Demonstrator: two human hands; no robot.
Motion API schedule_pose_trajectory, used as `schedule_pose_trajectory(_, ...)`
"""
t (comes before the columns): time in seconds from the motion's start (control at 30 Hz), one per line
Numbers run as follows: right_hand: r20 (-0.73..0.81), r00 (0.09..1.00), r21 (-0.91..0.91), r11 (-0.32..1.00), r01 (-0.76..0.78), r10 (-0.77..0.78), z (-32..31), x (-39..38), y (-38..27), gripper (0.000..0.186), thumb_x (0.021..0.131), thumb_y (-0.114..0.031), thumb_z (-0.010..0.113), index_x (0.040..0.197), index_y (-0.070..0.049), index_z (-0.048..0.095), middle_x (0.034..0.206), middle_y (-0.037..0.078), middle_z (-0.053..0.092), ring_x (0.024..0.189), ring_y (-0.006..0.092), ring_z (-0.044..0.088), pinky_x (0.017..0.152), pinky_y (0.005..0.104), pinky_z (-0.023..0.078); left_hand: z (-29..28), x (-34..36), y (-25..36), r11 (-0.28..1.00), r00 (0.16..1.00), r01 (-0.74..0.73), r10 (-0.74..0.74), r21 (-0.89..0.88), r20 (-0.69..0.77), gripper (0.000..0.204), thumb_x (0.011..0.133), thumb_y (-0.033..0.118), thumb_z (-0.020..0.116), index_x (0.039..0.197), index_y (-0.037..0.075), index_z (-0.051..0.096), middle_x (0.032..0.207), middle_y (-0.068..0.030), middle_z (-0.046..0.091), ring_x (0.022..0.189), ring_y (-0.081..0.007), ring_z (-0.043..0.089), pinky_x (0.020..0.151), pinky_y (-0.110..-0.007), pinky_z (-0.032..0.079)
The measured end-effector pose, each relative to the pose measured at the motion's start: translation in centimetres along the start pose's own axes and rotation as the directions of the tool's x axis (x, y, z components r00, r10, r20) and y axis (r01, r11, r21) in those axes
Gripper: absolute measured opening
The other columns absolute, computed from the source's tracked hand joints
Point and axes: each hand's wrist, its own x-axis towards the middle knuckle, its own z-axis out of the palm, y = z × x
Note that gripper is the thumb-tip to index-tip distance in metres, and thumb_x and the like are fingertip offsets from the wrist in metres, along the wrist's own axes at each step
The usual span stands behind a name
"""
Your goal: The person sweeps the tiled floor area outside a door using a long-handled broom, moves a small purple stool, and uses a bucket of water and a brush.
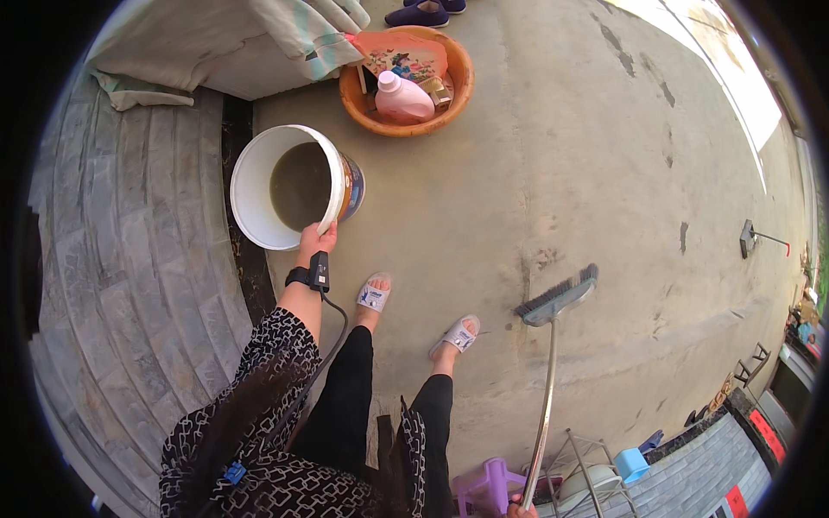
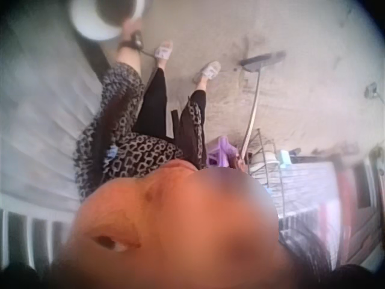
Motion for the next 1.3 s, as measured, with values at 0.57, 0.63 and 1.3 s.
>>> schedule_pose_trajectory(0.57,0.004,0.999,0.028,0.999,-0.035,0.035,-6.5,4.1,-2.0,0.014,0.083,-0.017,0.048,0.071,-0.012,0.044,0.05,-0.002,0.039,0.036,0.0079,0.034,0.029,0.0197,0.026,9.4,-14.0,-24.0,0.883,0.979,0.16,-0.199,-0.442,-0.044,0.015,0.08,-0.006,0.044,0.091,-0.007,0.054,0.088,-0.0128,0.06,0.082,-0.0222,0.061,0.07,-0.025,0.054)
schedule_pose_trajectory(0.63,0.01,0.999,0.014,0.999,-0.04,0.04,-7.1,4.5,-2.6,0.014,0.083,-0.017,0.048,0.071,-0.012,0.044,0.05,-0.002,0.039,0.036,0.0079,0.034,0.029,0.0198,0.026,10.4,-15.8,-26.5,0.884,0.978,0.144,-0.196,-0.444,-0.074,0.016,0.08,-0.006,0.045,0.092,-0.005,0.054,0.089,-0.0124,0.06,0.082,-0.0225,0.061,0.072,-0.028,0.054)
schedule_pose_trajectory(1.3,0.135,0.908,-0.08,0.909,0.41,-0.397,12.7,5.2,-13.1,0.012,0.082,-0.017,0.048,0.072,-0.012,0.045,0.05,-0.002,0.039,0.036,0.0077,0.035,0.029,0.0202,0.026,20.1,-20.2,-6.4,0.694,0.892,0.059,-0.36,0.718,0.275,0.026,0.091,0.023,0.044,0.098,-0.001,0.053,0.093,-0.0175,0.062,0.079,-0.025,0.064,0.068,-0.032,0.053)
